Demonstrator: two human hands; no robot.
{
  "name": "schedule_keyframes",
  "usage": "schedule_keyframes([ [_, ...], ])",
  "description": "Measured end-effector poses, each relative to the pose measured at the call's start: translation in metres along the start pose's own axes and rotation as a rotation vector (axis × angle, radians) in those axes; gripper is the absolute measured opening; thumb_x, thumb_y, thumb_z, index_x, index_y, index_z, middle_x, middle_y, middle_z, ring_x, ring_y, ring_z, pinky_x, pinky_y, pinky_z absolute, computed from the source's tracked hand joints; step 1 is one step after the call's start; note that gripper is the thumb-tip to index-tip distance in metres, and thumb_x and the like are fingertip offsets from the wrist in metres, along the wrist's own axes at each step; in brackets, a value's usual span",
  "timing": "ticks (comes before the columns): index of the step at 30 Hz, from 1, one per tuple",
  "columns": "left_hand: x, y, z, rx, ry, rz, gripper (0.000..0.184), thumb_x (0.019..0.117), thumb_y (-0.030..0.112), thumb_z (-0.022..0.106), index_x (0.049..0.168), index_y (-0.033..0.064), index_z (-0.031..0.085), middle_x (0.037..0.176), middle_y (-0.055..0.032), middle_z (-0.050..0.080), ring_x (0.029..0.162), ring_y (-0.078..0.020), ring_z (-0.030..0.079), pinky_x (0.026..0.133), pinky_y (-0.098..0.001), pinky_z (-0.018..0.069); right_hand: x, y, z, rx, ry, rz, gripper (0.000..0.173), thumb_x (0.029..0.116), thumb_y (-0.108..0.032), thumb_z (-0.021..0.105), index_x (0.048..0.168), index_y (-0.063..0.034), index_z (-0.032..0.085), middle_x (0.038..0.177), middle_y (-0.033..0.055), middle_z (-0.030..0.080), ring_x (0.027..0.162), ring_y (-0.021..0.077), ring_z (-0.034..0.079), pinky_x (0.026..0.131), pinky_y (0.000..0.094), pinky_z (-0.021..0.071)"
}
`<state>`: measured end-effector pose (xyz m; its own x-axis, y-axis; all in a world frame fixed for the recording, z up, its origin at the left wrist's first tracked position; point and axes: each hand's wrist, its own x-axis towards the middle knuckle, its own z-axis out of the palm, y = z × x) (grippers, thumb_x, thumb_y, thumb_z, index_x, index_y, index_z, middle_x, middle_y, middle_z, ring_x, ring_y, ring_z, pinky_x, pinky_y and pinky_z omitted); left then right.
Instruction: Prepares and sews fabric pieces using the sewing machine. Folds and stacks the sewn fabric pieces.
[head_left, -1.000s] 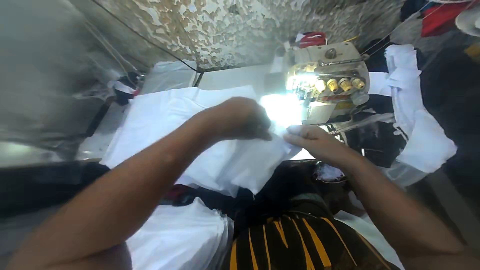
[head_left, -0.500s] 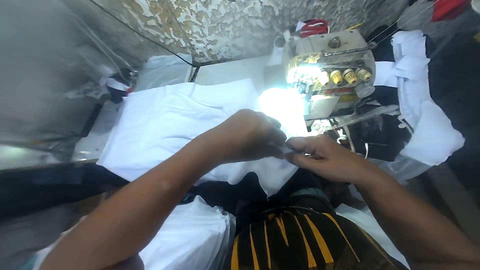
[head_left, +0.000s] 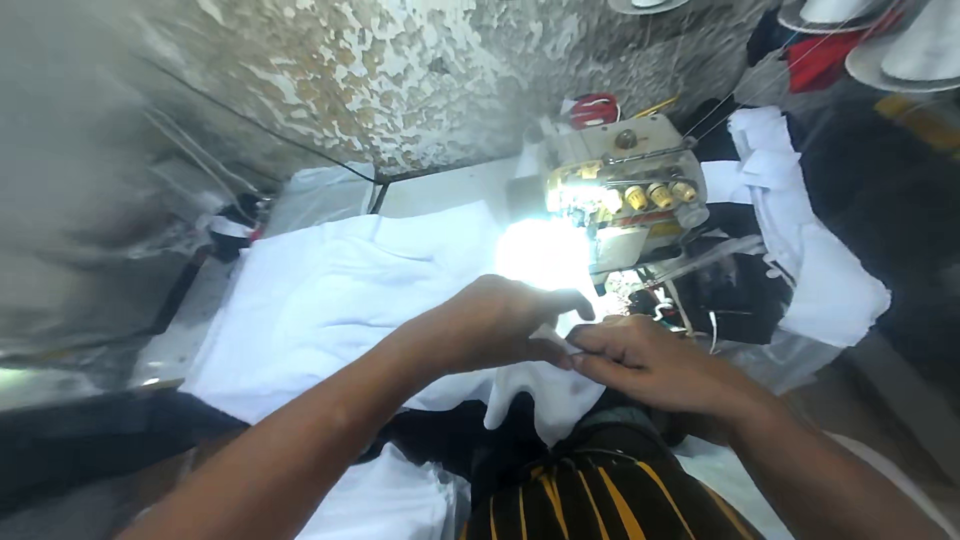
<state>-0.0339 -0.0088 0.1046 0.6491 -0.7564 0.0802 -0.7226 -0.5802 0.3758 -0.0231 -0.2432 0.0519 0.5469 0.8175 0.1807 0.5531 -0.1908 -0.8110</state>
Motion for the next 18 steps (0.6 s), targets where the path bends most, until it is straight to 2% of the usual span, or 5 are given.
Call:
schedule_keyframes([
  [3, -0.004, -0.004, -0.001, 0.196, 0.064, 0.109, 0.033, 0.0974, 0.041, 0.061, 0.077, 0.0166, 0.071, 0.065, 0.0045, 0.059, 0.063, -0.0112, 0.059, 0.057, -0.0303, 0.046, 0.004, 0.004, -0.001, 0.086, 0.012, 0.036, 0.028, 0.1049, -0.028, 0.049, 0.09, -0.0121, 0.066, 0.063, -0.0109, 0.046, 0.057, -0.006, 0.042, 0.054, 0.0149, 0.0339],
  [7, -0.022, -0.007, -0.016, -0.078, 0.146, 0.0, 0.033, 0.1, 0.035, 0.061, 0.08, 0.0127, 0.074, 0.079, 0.0068, 0.07, 0.091, -0.0055, 0.069, 0.112, -0.0379, 0.0448, 0.012, 0.017, 0.001, 0.073, 0.249, -0.022, 0.022, 0.105, -0.028, 0.053, 0.105, -0.0111, 0.067, 0.084, -0.0062, 0.065, 0.074, -0.0023, 0.06, 0.067, 0.0191, 0.0502],
  [10, -0.039, -0.016, -0.041, -0.439, 0.345, -0.274, 0.015, 0.0981, 0.021, 0.064, 0.086, 0.0155, 0.072, 0.079, 0.0154, 0.069, 0.078, 0.0074, 0.065, 0.077, -0.0142, 0.0564, 0.022, 0.043, -0.006, -0.053, 0.339, 0.146, 0.034, 0.1046, -0.023, 0.057, 0.134, -0.0066, 0.058, 0.13, 0.0106, 0.066, 0.105, 0.0207, 0.069, 0.087, 0.0428, 0.0574],
  [15, -0.018, -0.027, -0.082, -0.472, 0.473, -0.388, 0.02, 0.0983, 0.011, 0.062, 0.083, 0.0215, 0.069, 0.071, 0.018, 0.066, 0.064, 0.0078, 0.061, 0.063, -0.0116, 0.0529, 0.088, 0.072, 0.014, -0.145, -0.298, 0.408, 0.039, 0.1027, -0.032, 0.063, 0.124, 0.0003, 0.067, 0.111, 0.0242, 0.069, 0.107, 0.0426, 0.066, 0.094, 0.0648, 0.047],
  [18, 0.005, -0.016, -0.092, -0.465, 0.344, -0.332, 0.018, 0.0981, 0.009, 0.062, 0.086, 0.0187, 0.069, 0.073, 0.0161, 0.067, 0.066, 0.0072, 0.063, 0.064, -0.0111, 0.054, 0.129, 0.069, 0.047, -0.081, -0.16, 0.235, 0.037, 0.0962, -0.017, 0.071, 0.126, 0.0045, 0.065, 0.124, 0.0289, 0.063, 0.115, 0.0451, 0.061, 0.097, 0.0634, 0.0468],
])
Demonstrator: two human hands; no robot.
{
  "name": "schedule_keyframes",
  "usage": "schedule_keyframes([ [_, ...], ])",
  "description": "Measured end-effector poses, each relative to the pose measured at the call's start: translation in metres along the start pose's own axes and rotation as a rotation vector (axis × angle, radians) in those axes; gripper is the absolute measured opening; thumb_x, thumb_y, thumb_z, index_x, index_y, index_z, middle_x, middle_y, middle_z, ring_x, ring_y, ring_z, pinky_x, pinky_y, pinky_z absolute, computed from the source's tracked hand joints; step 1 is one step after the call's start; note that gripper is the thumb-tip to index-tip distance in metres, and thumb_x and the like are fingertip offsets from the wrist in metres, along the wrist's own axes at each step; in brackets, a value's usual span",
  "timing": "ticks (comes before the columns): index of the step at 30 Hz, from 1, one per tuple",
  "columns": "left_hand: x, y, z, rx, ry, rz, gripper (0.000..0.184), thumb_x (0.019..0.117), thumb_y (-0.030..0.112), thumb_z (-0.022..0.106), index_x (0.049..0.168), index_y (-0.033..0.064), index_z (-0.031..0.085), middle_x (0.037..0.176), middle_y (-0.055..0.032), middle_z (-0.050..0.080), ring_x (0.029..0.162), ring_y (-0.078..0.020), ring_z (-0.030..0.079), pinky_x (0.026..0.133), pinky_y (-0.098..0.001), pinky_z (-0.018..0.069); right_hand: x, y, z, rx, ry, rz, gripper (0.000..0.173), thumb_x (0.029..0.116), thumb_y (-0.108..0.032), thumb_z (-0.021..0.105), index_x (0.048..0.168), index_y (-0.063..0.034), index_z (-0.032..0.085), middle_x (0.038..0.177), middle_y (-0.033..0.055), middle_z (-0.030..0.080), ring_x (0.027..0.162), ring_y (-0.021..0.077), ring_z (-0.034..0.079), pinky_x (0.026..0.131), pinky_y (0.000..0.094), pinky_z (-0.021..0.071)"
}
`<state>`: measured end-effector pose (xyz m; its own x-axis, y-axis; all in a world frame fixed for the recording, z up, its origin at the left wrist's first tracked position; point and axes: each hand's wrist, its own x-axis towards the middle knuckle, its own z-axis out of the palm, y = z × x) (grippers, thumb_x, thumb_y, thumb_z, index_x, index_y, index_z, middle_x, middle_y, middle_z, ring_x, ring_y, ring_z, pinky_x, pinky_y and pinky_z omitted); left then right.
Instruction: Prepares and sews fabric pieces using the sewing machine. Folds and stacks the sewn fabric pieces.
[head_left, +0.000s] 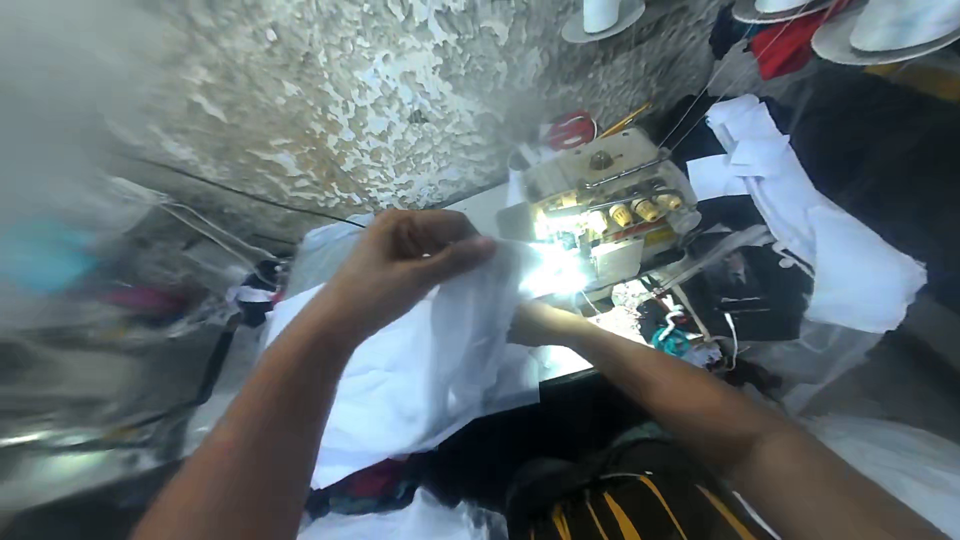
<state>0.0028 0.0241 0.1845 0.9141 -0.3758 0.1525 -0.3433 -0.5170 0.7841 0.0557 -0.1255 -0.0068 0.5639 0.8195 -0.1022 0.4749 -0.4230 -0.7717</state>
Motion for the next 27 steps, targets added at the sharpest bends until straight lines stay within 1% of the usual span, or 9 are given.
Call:
schedule_keyframes([
  [3, 0.001, 0.003, -0.007, 0.12, -0.077, -0.012, 0.014, 0.0948, 0.012, 0.065, 0.082, 0.0176, 0.07, 0.073, 0.0158, 0.067, 0.068, 0.0082, 0.061, 0.063, -0.0094, 0.051, 0.016, 0.01, 0.028, 0.086, 0.223, -0.138, 0.023, 0.0845, 0.005, 0.073, 0.106, 0.0097, 0.07, 0.11, 0.0297, 0.067, 0.105, 0.0442, 0.064, 0.09, 0.0602, 0.0505],
  [5, -0.01, -0.009, -0.018, 0.211, -0.067, -0.004, 0.009, 0.0901, 0.017, 0.07, 0.081, 0.0194, 0.07, 0.075, 0.0178, 0.065, 0.073, 0.0096, 0.06, 0.068, -0.0099, 0.0493, 0.002, 0.026, 0.037, 0.155, 0.35, -0.216, 0.023, 0.0914, 0.002, 0.066, 0.114, 0.0054, 0.07, 0.115, 0.0233, 0.068, 0.103, 0.0364, 0.068, 0.091, 0.0545, 0.0544],
  [8, -0.028, -0.033, -0.026, 0.31, -0.026, 0.034, 0.009, 0.0861, 0.027, 0.074, 0.08, 0.0205, 0.072, 0.076, 0.019, 0.066, 0.084, 0.0074, 0.06, 0.087, -0.0188, 0.0452, -0.018, 0.046, 0.033, 0.048, 0.889, -0.283, 0.013, 0.0929, -0.008, 0.068, 0.097, 0.0035, 0.072, 0.089, 0.0157, 0.072, 0.075, 0.0242, 0.071, 0.069, 0.0401, 0.0598],
  [10, -0.032, -0.042, -0.025, 0.339, -0.028, 0.097, 0.014, 0.0861, 0.033, 0.074, 0.079, 0.0212, 0.072, 0.076, 0.0188, 0.066, 0.087, 0.0071, 0.062, 0.099, -0.0229, 0.0432, -0.026, 0.044, 0.007, -0.052, 1.017, -0.254, 0.017, 0.0903, -0.012, 0.073, 0.096, 0.004, 0.07, 0.088, 0.0174, 0.069, 0.064, 0.022, 0.063, 0.058, 0.0349, 0.0535],
  [14, -0.026, -0.038, -0.022, 0.435, -0.072, 0.248, 0.02, 0.0888, 0.038, 0.072, 0.077, 0.0212, 0.072, 0.076, 0.0151, 0.066, 0.088, 0.0042, 0.061, 0.102, -0.0267, 0.0386, -0.023, 0.026, -0.028, -0.118, 0.855, -0.365, 0.022, 0.0888, -0.023, 0.076, 0.098, -0.0039, 0.073, 0.095, 0.0135, 0.071, 0.07, 0.0235, 0.065, 0.057, 0.0387, 0.0522],
  [18, -0.021, -0.037, -0.021, 0.617, -0.101, 0.362, 0.028, 0.0927, 0.036, 0.067, 0.072, 0.0174, 0.067, 0.068, 0.0073, 0.059, 0.071, -0.0027, 0.057, 0.097, -0.0369, 0.038, -0.038, -0.015, -0.052, 0.143, 0.548, -0.505, 0.009, 0.0946, -0.014, 0.068, 0.094, -0.0062, 0.073, 0.083, -0.001, 0.067, 0.064, 0.0017, 0.056, 0.058, 0.018, 0.0477],
  [21, -0.021, -0.042, -0.018, 0.531, -0.089, 0.381, 0.028, 0.0931, 0.027, 0.066, 0.069, 0.0148, 0.062, 0.066, 0.0055, 0.057, 0.07, -0.0029, 0.056, 0.1, -0.0342, 0.0376, -0.045, -0.015, -0.066, 0.162, 0.535, -0.544, 0.009, 0.0951, -0.014, 0.069, 0.092, -0.0059, 0.072, 0.082, -0.0029, 0.068, 0.067, -0.0031, 0.055, 0.061, 0.0135, 0.046],
  [24, -0.019, -0.046, -0.013, 0.272, -0.105, 0.328, 0.023, 0.0912, 0.024, 0.067, 0.07, 0.0147, 0.066, 0.071, 0.0092, 0.064, 0.081, 0.0012, 0.065, 0.114, -0.0301, 0.04, -0.041, 0.01, -0.068, 0.015, 0.558, -0.483, 0.013, 0.0927, -0.016, 0.07, 0.093, -0.0043, 0.073, 0.084, 0.0037, 0.071, 0.07, 0.0068, 0.062, 0.063, 0.0245, 0.0498],
  [27, -0.017, -0.047, -0.012, 0.114, -0.123, 0.282, 0.017, 0.0887, 0.021, 0.068, 0.072, 0.016, 0.068, 0.074, 0.0117, 0.069, 0.088, -0.0006, 0.069, 0.113, -0.0309, 0.0455, -0.036, 0.039, -0.07, 0.011, 0.525, -0.337, 0.017, 0.0937, -0.019, 0.068, 0.094, -0.0034, 0.074, 0.086, 0.0076, 0.071, 0.07, 0.0153, 0.063, 0.064, 0.0386, 0.0504],
])
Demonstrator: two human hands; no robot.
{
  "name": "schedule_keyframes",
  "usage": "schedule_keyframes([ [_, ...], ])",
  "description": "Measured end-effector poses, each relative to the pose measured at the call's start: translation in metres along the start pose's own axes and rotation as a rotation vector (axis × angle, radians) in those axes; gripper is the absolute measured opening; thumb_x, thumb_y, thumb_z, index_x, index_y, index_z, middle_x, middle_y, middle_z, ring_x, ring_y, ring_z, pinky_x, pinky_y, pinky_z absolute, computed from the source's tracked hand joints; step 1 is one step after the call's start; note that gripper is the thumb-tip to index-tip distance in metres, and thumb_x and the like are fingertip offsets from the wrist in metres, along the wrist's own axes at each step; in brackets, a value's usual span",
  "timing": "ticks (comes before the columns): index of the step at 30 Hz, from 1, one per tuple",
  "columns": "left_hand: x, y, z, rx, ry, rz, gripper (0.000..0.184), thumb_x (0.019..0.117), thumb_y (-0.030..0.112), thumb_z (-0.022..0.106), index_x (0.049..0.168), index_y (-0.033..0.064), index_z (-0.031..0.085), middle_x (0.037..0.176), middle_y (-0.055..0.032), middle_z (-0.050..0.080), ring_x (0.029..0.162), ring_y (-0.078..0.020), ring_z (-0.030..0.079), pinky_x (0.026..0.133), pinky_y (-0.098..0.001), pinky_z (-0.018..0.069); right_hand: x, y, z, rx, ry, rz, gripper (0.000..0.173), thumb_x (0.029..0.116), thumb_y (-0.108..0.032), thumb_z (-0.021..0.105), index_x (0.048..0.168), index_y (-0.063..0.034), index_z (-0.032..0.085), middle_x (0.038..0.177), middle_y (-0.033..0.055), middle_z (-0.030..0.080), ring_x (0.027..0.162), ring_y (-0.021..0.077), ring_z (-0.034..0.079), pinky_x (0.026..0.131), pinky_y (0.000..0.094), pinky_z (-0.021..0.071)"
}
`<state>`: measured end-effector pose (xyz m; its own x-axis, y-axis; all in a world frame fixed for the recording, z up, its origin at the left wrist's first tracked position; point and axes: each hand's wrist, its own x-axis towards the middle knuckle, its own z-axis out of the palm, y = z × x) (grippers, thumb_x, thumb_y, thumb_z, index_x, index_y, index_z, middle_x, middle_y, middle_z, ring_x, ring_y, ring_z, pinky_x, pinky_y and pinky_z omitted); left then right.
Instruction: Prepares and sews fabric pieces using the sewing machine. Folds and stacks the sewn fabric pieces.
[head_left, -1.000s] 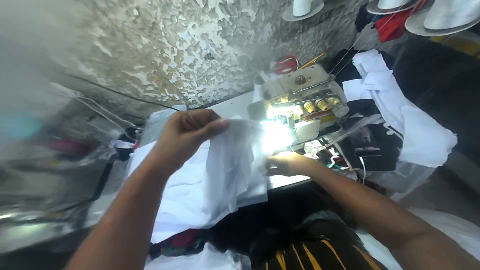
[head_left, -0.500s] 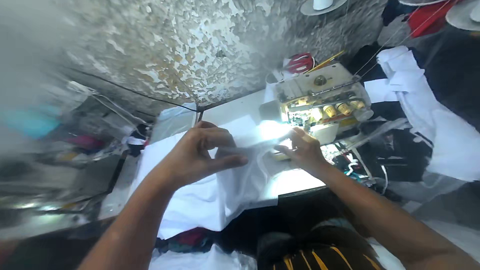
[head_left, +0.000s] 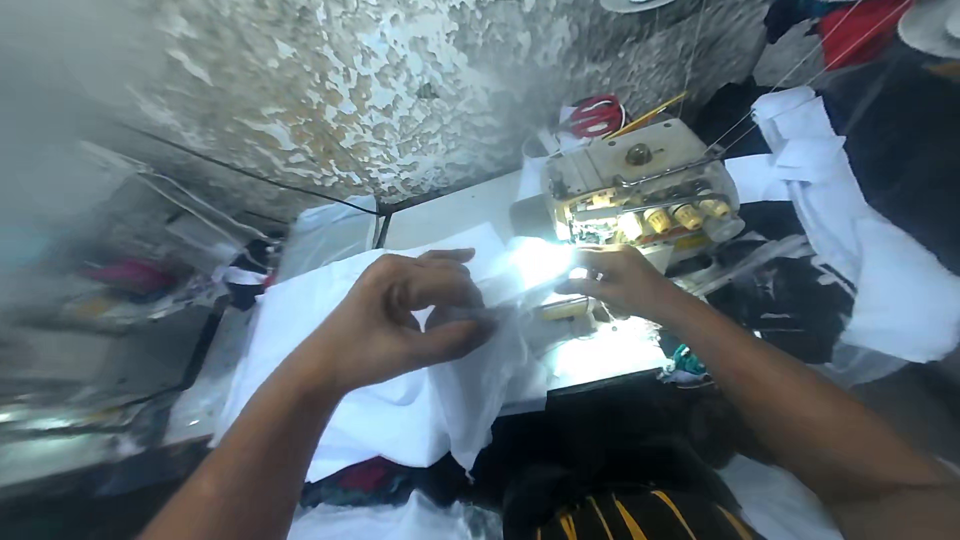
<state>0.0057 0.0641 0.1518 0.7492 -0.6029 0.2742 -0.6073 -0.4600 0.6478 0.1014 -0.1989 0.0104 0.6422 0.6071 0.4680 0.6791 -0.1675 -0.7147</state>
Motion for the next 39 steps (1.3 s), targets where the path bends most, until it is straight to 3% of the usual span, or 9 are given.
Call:
schedule_keyframes([
  [4, -0.002, 0.001, 0.0, -0.049, -0.004, -0.037, 0.018, 0.0898, 0.022, 0.067, 0.072, 0.0178, 0.067, 0.073, 0.0126, 0.068, 0.087, -0.0018, 0.07, 0.111, -0.0339, 0.0495, -0.002, 0.006, -0.008, 0.092, -0.068, 0.274, 0.01, 0.093, -0.02, 0.072, 0.094, -0.0103, 0.074, 0.077, -0.0054, 0.064, 0.063, 0.001, 0.046, 0.064, 0.0262, 0.0419],
  [9, -0.001, 0.002, 0.002, -0.069, 0.004, -0.032, 0.018, 0.0901, 0.023, 0.068, 0.073, 0.0187, 0.068, 0.073, 0.0137, 0.068, 0.087, -0.0011, 0.071, 0.111, -0.033, 0.05, 0.001, 0.012, -0.005, 0.12, -0.048, 0.269, 0.015, 0.0879, -0.018, 0.078, 0.085, -0.0071, 0.068, 0.071, -0.0064, 0.06, 0.059, -0.0021, 0.045, 0.059, 0.0192, 0.0391],
  [14, 0.002, 0.005, 0.006, -0.084, 0.017, -0.022, 0.019, 0.0901, 0.023, 0.069, 0.072, 0.0184, 0.067, 0.074, 0.0135, 0.068, 0.088, -0.0008, 0.07, 0.11, -0.032, 0.0495, 0.004, 0.011, -0.005, 0.147, -0.051, 0.263, 0.021, 0.0901, -0.016, 0.076, 0.108, -0.0053, 0.072, 0.074, -0.0063, 0.058, 0.063, -0.0021, 0.046, 0.061, 0.0176, 0.0403],
  [18, 0.009, 0.006, 0.001, -0.067, 0.048, -0.068, 0.024, 0.0969, 0.035, 0.064, 0.078, 0.0216, 0.068, 0.078, 0.016, 0.067, 0.093, 0.0002, 0.067, 0.112, -0.0324, 0.0453, -0.005, 0.015, -0.007, 0.188, -0.038, 0.262, 0.01, 0.0896, -0.015, 0.075, 0.084, -0.0067, 0.073, 0.069, -0.0079, 0.058, 0.061, -0.0051, 0.047, 0.06, 0.0155, 0.0398],
  [20, 0.017, 0.008, -0.001, -0.05, 0.082, -0.109, 0.016, 0.0966, 0.029, 0.063, 0.083, 0.0216, 0.068, 0.08, 0.0185, 0.067, 0.089, 0.0039, 0.066, 0.104, -0.026, 0.0496, -0.017, 0.016, -0.01, 0.335, -0.1, 0.334, 0.008, 0.0925, -0.01, 0.071, 0.088, -0.0054, 0.066, 0.072, -0.0069, 0.059, 0.06, -0.0038, 0.051, 0.058, 0.0151, 0.044],
  [22, 0.029, 0.013, -0.001, -0.038, 0.091, -0.186, 0.01, 0.0946, 0.018, 0.064, 0.086, 0.021, 0.068, 0.077, 0.0205, 0.066, 0.076, 0.0089, 0.063, 0.078, -0.0118, 0.0534, -0.036, 0.022, -0.004, 0.513, -0.143, 0.451, 0.008, 0.0977, -0.007, 0.065, 0.091, -0.0072, 0.061, 0.067, -0.0041, 0.062, 0.049, 0.0003, 0.055, 0.046, 0.0167, 0.0484],
  [25, 0.044, 0.014, 0.009, -0.061, 0.025, -0.262, 0.012, 0.093, 0.01, 0.066, 0.083, 0.017, 0.067, 0.071, 0.0176, 0.062, 0.065, 0.0113, 0.056, 0.058, -0.0073, 0.0461, -0.062, 0.03, 0.009, 0.586, -0.091, 0.604, 0.012, 0.0972, 0.001, 0.063, 0.089, -0.0039, 0.07, 0.068, -0.0036, 0.068, 0.048, 0.0006, 0.056, 0.048, 0.0176, 0.0507],
  [29, 0.052, 0.005, 0.02, -0.116, -0.056, -0.229, 0.011, 0.0932, 0.011, 0.067, 0.083, 0.0145, 0.067, 0.068, 0.0154, 0.059, 0.06, 0.0106, 0.053, 0.054, -0.0076, 0.0426, -0.077, 0.034, 0.022, 0.654, -0.028, 0.629, 0.016, 0.0957, 0.005, 0.062, 0.088, -0.0037, 0.073, 0.069, -0.0063, 0.07, 0.055, -0.0011, 0.061, 0.057, 0.0166, 0.0538],
  [39, 0.048, 0.001, 0.031, -0.157, -0.05, -0.238, 0.012, 0.0924, 0.009, 0.068, 0.082, 0.013, 0.069, 0.069, 0.014, 0.062, 0.063, 0.0103, 0.056, 0.058, -0.0076, 0.0453, -0.069, 0.045, 0.028, 0.648, 0.002, 0.615, 0.016, 0.095, 0.006, 0.063, 0.087, -0.0042, 0.071, 0.07, -0.0046, 0.068, 0.055, 0.0, 0.058, 0.056, 0.0165, 0.0512],
])
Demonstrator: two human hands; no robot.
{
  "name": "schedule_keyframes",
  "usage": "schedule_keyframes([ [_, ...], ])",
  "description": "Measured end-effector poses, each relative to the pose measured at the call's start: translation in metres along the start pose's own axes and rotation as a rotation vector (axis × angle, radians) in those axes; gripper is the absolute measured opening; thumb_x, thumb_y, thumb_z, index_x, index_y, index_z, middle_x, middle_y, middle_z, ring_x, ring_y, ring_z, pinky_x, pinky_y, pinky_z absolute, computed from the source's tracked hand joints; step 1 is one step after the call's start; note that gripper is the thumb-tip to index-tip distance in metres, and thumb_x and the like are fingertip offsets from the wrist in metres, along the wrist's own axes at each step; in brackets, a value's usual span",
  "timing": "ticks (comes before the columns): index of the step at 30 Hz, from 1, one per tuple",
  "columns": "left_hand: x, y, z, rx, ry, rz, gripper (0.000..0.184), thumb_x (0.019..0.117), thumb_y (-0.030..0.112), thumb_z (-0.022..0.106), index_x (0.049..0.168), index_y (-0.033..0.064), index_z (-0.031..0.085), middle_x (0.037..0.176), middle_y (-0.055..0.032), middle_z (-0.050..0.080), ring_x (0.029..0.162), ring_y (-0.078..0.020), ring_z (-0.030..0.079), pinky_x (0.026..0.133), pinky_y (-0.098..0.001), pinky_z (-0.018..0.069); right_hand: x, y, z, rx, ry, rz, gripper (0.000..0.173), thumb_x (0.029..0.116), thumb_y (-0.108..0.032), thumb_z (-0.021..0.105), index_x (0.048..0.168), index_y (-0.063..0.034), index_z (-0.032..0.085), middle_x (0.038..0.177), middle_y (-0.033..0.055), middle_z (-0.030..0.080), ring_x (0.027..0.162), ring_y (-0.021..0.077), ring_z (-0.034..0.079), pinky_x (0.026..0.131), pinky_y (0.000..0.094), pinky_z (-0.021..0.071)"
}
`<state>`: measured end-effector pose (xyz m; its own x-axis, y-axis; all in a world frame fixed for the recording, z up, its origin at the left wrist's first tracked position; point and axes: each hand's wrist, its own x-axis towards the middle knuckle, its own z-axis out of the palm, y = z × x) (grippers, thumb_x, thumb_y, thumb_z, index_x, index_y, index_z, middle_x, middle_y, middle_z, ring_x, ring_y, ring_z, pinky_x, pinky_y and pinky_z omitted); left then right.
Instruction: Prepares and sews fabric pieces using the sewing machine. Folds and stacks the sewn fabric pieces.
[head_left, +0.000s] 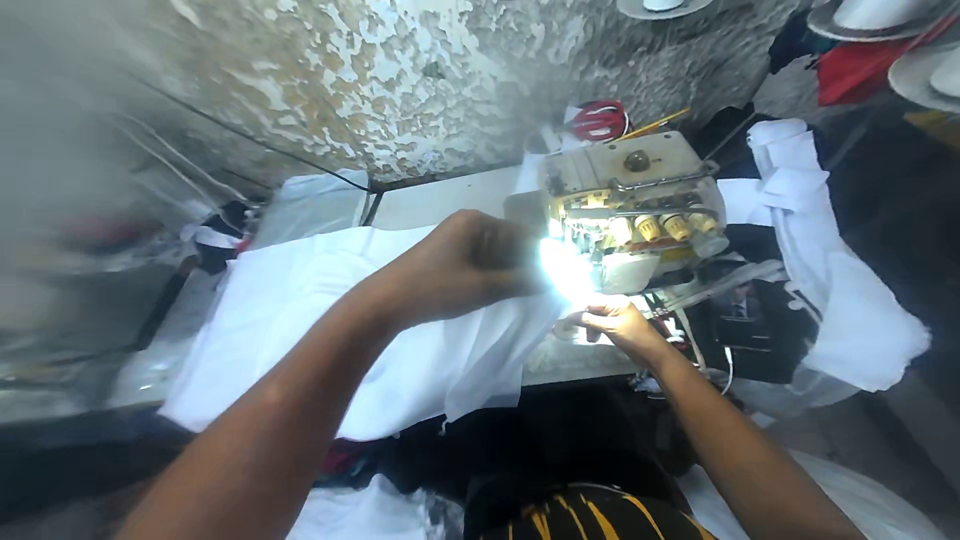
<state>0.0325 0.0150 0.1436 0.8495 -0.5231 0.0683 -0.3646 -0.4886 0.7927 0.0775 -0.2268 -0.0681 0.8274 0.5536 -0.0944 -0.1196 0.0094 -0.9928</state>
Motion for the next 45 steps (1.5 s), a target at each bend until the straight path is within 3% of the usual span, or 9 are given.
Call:
schedule_keyframes([
  [11, 0.013, -0.026, 0.022, 0.027, 0.0, -0.041, 0.018, 0.0941, 0.011, 0.069, 0.077, 0.0084, 0.065, 0.062, 0.0088, 0.053, 0.053, 0.0056, 0.045, 0.048, -0.0121, 0.0346, 0.0, 0.0, 0.002, -0.037, 0.032, -0.02, 0.014, 0.0921, 0.008, 0.065, 0.089, -0.0039, 0.072, 0.072, -0.005, 0.068, 0.057, -0.0016, 0.057, 0.057, 0.0152, 0.0498],
  [19, 0.028, -0.046, 0.036, 0.099, -0.049, -0.098, 0.025, 0.0961, 0.012, 0.068, 0.073, 0.007, 0.062, 0.058, 0.0058, 0.049, 0.051, 0.0005, 0.041, 0.049, -0.0187, 0.0329, -0.004, 0.004, 0.004, -0.05, 0.05, -0.054, 0.011, 0.0908, 0.006, 0.067, 0.09, -0.0037, 0.073, 0.075, -0.0059, 0.068, 0.057, -0.0029, 0.056, 0.056, 0.0141, 0.0491],
  [25, 0.043, -0.056, 0.048, 0.231, -0.11, -0.117, 0.027, 0.0975, 0.018, 0.067, 0.075, 0.0028, 0.064, 0.06, -0.0002, 0.05, 0.056, -0.0093, 0.045, 0.056, -0.0311, 0.0376, -0.009, 0.003, 0.006, -0.115, 0.076, -0.088, 0.001, 0.0907, -0.005, 0.071, 0.092, -0.005, 0.071, 0.072, -0.009, 0.065, 0.06, -0.0045, 0.056, 0.06, 0.0145, 0.0503],
  [31, 0.055, -0.053, 0.04, 0.434, -0.232, -0.204, 0.031, 0.0991, 0.024, 0.067, 0.082, -0.0018, 0.067, 0.069, -0.0116, 0.059, 0.068, -0.0263, 0.057, 0.065, -0.0483, 0.0431, -0.004, -0.002, 0.008, -0.181, 0.145, -0.094, 0.009, 0.0972, -0.008, 0.065, 0.092, -0.001, 0.069, 0.071, -0.0057, 0.063, 0.058, -0.0035, 0.054, 0.058, 0.015, 0.0486],
  [37, 0.054, -0.057, 0.004, 0.372, -0.153, -0.312, 0.027, 0.0968, 0.025, 0.071, 0.084, 0.0011, 0.068, 0.071, -0.0058, 0.058, 0.068, -0.018, 0.053, 0.067, -0.0426, 0.0433, 0.012, 0.001, 0.004, -0.165, 0.123, -0.167, 0.009, 0.0965, -0.004, 0.065, 0.094, 0.0013, 0.071, 0.081, -0.0027, 0.067, 0.059, -0.0043, 0.054, 0.057, 0.0129, 0.0478],
  [41, 0.053, -0.041, 0.006, 0.328, -0.118, -0.284, 0.032, 0.097, 0.024, 0.071, 0.091, -0.0069, 0.069, 0.081, -0.016, 0.064, 0.077, -0.0265, 0.06, 0.075, -0.0485, 0.0483, 0.018, 0.0, 0.003, -0.241, 0.183, -0.196, 0.013, 0.0965, -0.004, 0.062, 0.099, 0.0074, 0.069, 0.082, 0.0, 0.067, 0.061, -0.0059, 0.054, 0.059, 0.0124, 0.0483],
  [45, 0.058, -0.043, 0.015, 0.343, -0.125, -0.249, 0.034, 0.0977, 0.024, 0.071, 0.1, -0.0096, 0.069, 0.094, -0.0212, 0.069, 0.093, -0.0311, 0.066, 0.086, -0.0499, 0.0521, 0.02, 0.002, 0.003, -0.378, 0.237, -0.26, 0.022, 0.0963, -0.005, 0.062, 0.104, 0.0152, 0.067, 0.094, 0.0137, 0.07, 0.079, -0.0021, 0.062, 0.075, 0.0156, 0.053],
])
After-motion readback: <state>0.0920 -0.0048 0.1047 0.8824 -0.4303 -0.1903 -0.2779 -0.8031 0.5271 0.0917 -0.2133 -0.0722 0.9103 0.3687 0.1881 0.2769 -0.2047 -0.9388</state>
